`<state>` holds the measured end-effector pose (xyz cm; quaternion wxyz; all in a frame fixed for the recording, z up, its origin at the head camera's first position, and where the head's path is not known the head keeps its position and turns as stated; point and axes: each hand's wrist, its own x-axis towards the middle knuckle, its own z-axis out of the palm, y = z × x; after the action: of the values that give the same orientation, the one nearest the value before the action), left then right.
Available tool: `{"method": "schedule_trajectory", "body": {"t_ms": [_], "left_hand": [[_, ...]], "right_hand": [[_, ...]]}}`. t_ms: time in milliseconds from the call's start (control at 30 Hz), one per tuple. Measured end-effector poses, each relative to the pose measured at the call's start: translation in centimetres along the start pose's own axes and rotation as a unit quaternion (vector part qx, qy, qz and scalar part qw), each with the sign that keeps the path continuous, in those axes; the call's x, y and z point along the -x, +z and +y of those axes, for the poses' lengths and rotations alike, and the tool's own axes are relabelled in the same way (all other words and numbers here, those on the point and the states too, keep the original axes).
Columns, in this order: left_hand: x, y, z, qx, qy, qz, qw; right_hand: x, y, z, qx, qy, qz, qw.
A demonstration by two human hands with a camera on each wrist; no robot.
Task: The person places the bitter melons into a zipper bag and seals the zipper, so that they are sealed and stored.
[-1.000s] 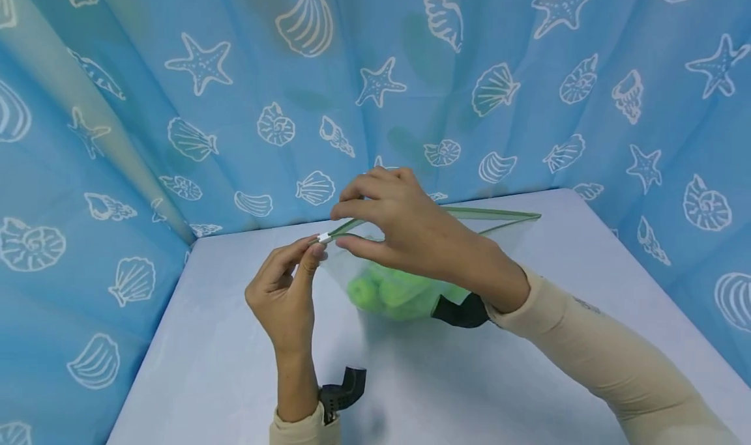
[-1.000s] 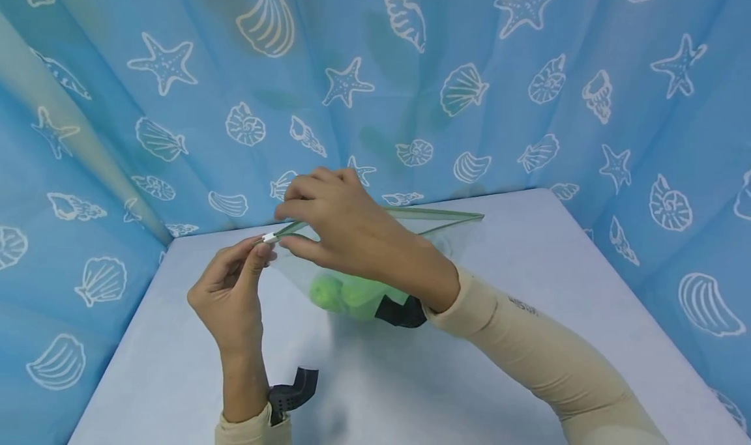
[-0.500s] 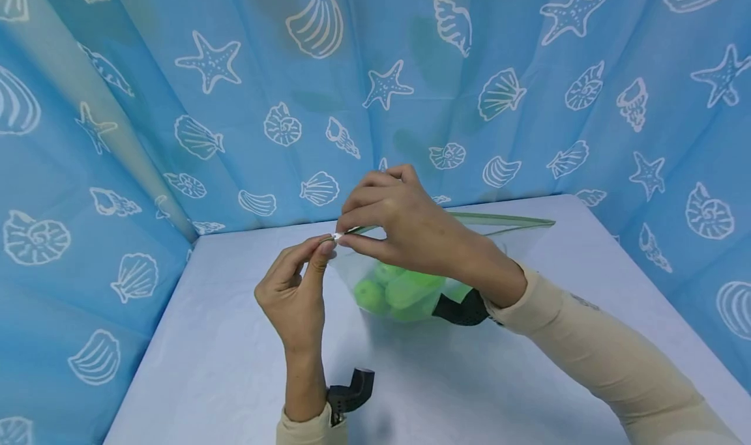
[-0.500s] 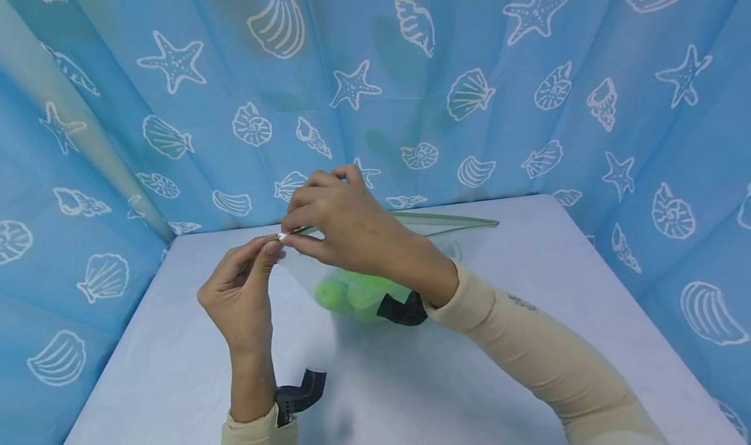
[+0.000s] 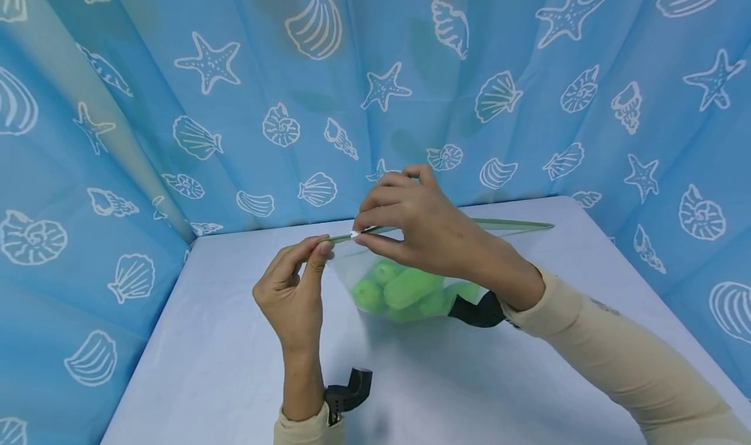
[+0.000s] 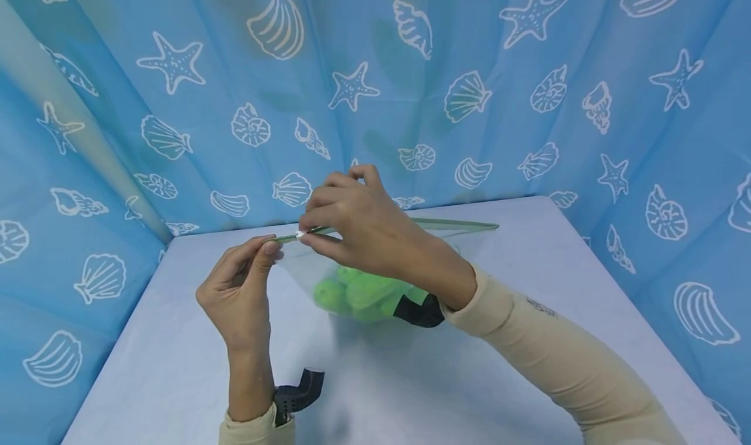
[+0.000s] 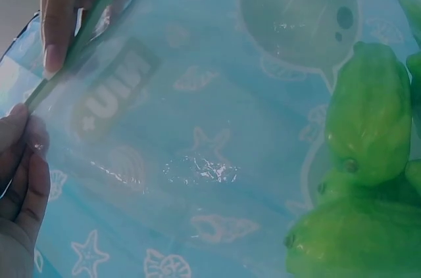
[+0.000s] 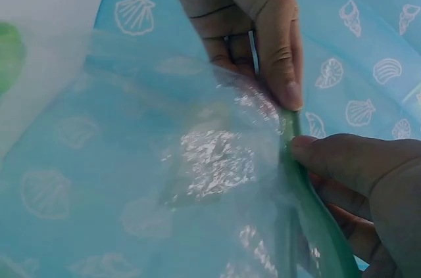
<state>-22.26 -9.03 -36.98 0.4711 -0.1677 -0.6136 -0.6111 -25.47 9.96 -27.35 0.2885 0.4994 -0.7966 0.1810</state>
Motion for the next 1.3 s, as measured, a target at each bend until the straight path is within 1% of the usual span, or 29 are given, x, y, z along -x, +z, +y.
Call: {"method": "schedule_trajectory", "body": {"t_ms": [200,600,767,933,1133,1300], "left_hand": [[0.1,-0.1,0.0,-0.006,-0.007,-0.002,1.0000],[-0.1,-0.3,-0.3,-0.004,0.001,0.006,1.0000],[-0.1,-0.4,-0.3,-0.008,0.000,0.007,0.9999],[0.0,-0.4,-0.3,-0.009,-0.004,0.008,0.9999],[-0.1,-0.4,-0.4,0.002,-0.006,0.008,0.9999],[-0.1,-0.4,-0.4,-0.002,-0.005,0.007,1.0000]], "right_hand": [[0.8,-0.2,0.3,-0.006,-0.005,0.014,0.9999],[1.7,-1.0,0.9,-0.001,-0.001,0.012,0.9999],[2.2,-1.2,1.2,-0.001,0.007,0.012,0.9999],[2.6,-1.6,1.4,-0.002,0.005,0.012,0.9999],[3.2,-2.0,1.6,-0.005,0.005,0.017,0.9998],[3.7,-2.4,1.8,-0.007,0.004,0.021,0.9997]]}}
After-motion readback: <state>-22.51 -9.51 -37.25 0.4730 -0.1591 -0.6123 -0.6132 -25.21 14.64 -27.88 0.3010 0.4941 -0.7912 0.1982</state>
